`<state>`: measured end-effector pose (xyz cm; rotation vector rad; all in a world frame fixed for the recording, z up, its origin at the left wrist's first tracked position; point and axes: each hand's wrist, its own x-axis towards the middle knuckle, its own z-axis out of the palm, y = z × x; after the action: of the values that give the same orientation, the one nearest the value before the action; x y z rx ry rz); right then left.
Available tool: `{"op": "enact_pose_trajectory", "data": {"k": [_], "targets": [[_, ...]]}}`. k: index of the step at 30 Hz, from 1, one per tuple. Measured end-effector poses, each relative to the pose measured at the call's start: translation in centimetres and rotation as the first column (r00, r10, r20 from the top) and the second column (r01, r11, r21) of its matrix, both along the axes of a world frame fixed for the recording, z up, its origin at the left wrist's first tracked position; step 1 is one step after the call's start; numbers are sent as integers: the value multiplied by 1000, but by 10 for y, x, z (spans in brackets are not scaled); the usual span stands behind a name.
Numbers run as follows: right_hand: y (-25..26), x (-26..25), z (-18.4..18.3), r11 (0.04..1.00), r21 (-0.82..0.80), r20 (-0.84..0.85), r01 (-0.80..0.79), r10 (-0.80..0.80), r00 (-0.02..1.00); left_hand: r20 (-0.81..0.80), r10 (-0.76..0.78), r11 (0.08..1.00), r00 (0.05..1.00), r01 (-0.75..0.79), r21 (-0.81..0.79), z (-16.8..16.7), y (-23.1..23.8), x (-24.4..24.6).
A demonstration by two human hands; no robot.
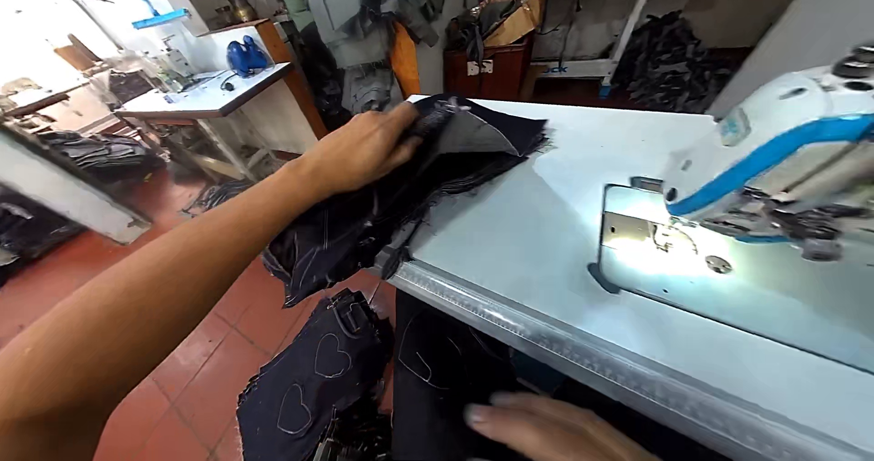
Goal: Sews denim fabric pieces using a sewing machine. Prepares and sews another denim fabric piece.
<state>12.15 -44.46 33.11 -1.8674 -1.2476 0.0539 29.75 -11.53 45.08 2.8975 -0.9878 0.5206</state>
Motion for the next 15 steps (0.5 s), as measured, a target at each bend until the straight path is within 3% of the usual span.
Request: {"op": "enact_pose_trajectory", "data": {"k": [2,4,6,7,8,10,12,14,15], "targets": [[24,23,29,997,12,239,80,-81,968,-29,-157,987,987,158,33,2,-42,2],[44,74,13,952,24,440,304,-283,852,-51,-268,959,962,272,75,-2,-71,5],[40,120,-15,824,-223,481,521,-372,794,-120,-264,953,957,278,118,-12,-90,6],[32,132,-27,733,-388,453,559,-376,808,-162,-222,960,961,245,133,-21,-96,4],[22,137,-39,692,-446,442,568,-381,812,-177,-178,968,968,205,146,-31,-101,3],[-3,129,-60,742,-379,410,553,-402,819,-87,-109,983,990,120,138,-51,-109,-3],[-28,117,-77,789,-313,396,528,-397,828,135,-56,998,989,50,48,-75,-121,-17],[-47,105,-91,798,-235,433,555,-425,795,260,-64,996,964,80,-48,-115,-141,-31],[-56,99,-95,786,-181,461,591,-464,757,237,-123,989,964,139,-53,-142,-148,-36]]}}
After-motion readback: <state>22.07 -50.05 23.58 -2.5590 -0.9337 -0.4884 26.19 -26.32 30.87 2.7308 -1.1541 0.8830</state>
